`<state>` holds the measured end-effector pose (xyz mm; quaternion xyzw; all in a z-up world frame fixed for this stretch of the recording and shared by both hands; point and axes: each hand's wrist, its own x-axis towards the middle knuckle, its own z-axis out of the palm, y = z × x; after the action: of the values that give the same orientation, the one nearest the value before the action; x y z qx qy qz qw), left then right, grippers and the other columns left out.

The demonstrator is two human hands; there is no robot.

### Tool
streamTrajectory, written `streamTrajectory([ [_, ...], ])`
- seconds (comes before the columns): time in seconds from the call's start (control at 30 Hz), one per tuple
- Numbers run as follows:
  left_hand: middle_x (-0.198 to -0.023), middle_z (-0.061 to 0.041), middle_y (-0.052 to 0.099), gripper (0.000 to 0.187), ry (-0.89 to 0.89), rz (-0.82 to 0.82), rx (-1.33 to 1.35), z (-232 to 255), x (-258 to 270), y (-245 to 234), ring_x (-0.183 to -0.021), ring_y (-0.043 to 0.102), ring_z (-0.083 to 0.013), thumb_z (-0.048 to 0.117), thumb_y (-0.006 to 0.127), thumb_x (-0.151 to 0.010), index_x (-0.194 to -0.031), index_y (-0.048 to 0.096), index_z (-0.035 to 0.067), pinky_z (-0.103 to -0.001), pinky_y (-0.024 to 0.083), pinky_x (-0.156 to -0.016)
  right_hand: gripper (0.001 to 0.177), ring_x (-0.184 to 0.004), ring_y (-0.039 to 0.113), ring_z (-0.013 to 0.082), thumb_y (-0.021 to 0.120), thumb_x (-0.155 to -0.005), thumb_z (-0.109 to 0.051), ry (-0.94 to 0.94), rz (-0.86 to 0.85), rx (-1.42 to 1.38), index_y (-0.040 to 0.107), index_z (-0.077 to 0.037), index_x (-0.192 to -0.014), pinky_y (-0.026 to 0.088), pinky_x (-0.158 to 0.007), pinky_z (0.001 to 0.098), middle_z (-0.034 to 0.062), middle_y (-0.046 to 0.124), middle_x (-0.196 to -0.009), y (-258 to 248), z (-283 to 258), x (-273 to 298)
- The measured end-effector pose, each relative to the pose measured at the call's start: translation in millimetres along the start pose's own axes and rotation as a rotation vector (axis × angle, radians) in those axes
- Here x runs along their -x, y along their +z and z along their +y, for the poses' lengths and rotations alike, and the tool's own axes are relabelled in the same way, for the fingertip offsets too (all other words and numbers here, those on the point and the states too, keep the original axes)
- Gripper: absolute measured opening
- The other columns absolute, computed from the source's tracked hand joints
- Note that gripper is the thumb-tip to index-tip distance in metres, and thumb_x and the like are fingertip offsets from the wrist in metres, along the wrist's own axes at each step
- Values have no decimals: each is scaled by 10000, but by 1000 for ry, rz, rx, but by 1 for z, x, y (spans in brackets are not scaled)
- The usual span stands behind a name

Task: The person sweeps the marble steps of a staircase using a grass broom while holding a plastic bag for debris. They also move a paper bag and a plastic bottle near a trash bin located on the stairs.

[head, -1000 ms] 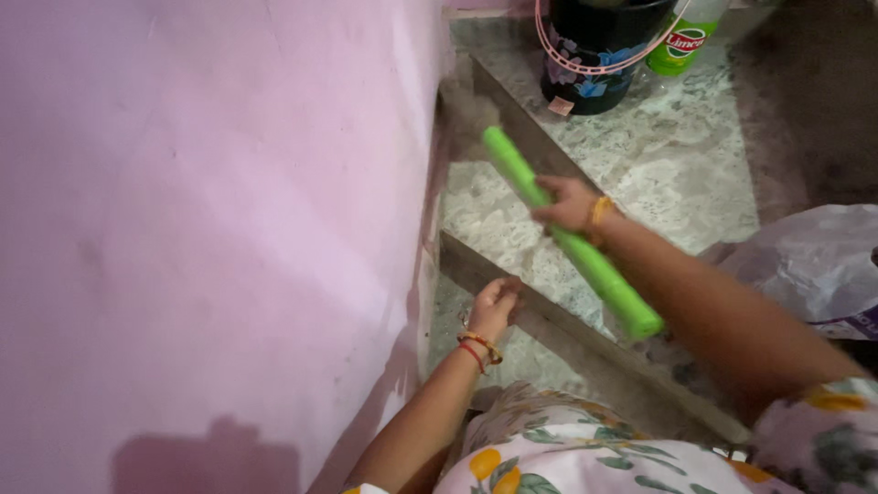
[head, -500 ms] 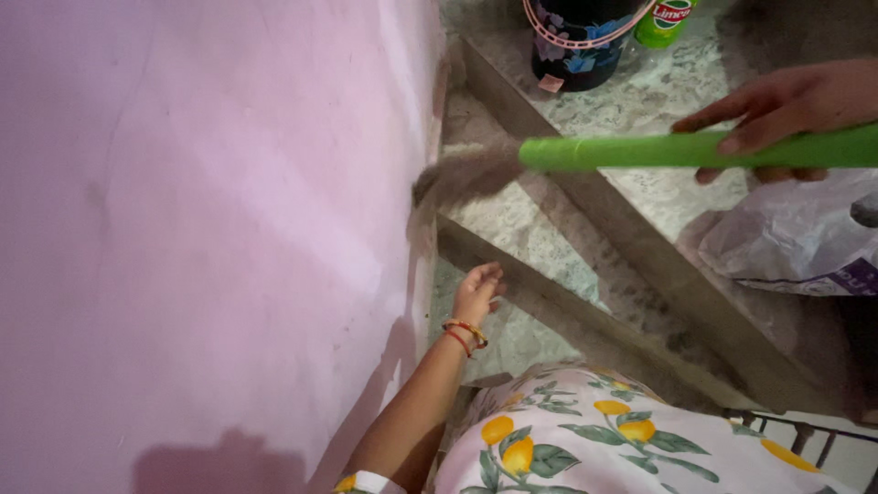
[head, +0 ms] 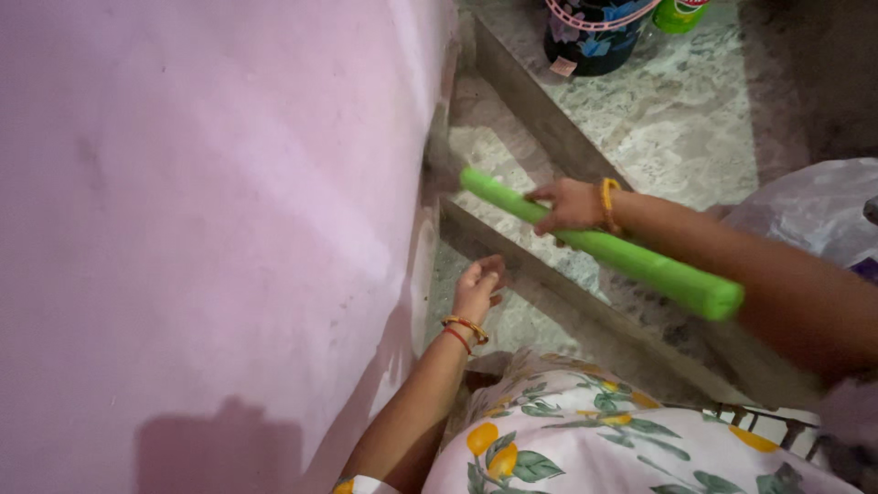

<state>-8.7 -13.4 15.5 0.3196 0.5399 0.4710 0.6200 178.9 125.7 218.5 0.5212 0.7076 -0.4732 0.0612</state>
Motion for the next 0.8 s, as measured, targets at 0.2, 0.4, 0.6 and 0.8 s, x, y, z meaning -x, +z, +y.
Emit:
streamTrajectory([
  [0.2,-1302,20,686,325,-7,15,-7,-1,-5,-2,-1075,687,-144,228,558,-1013,-1325,627,169,-334,545,-829,804,-580,625,285,726,-940,-353,125,-351,196,318,-229,-1622,561,-524,473,149,730,-1221,-130,33,106],
  [0.4,-1328,7,683,342,17,-39,-27,-15,-28,1,-1053,683,-140,201,545,-1002,-1334,620,174,-326,535,-805,762,-657,660,303,696,-941,-175,227,-94,30,364,-325,-1610,599,-612,482,137,755,-1215,-190,49,163],
  [0.6,-1298,22,696,347,38,-58,-47,-17,-33,9,-1032,680,-126,189,548,-995,-1335,618,179,-323,527,-796,738,-935,700,272,714,-933,-355,238,284,1,401,-323,-1601,595,-839,417,156,712,-1328,-99,41,95],
  [0.8,-1294,13,696,347,35,-70,-28,-22,-40,8,-1033,671,-137,171,554,-994,-1335,618,175,-331,534,-791,803,-671,725,205,801,-786,-194,-110,136,-173,487,-111,-1521,604,-609,380,190,768,-990,18,44,-8],
])
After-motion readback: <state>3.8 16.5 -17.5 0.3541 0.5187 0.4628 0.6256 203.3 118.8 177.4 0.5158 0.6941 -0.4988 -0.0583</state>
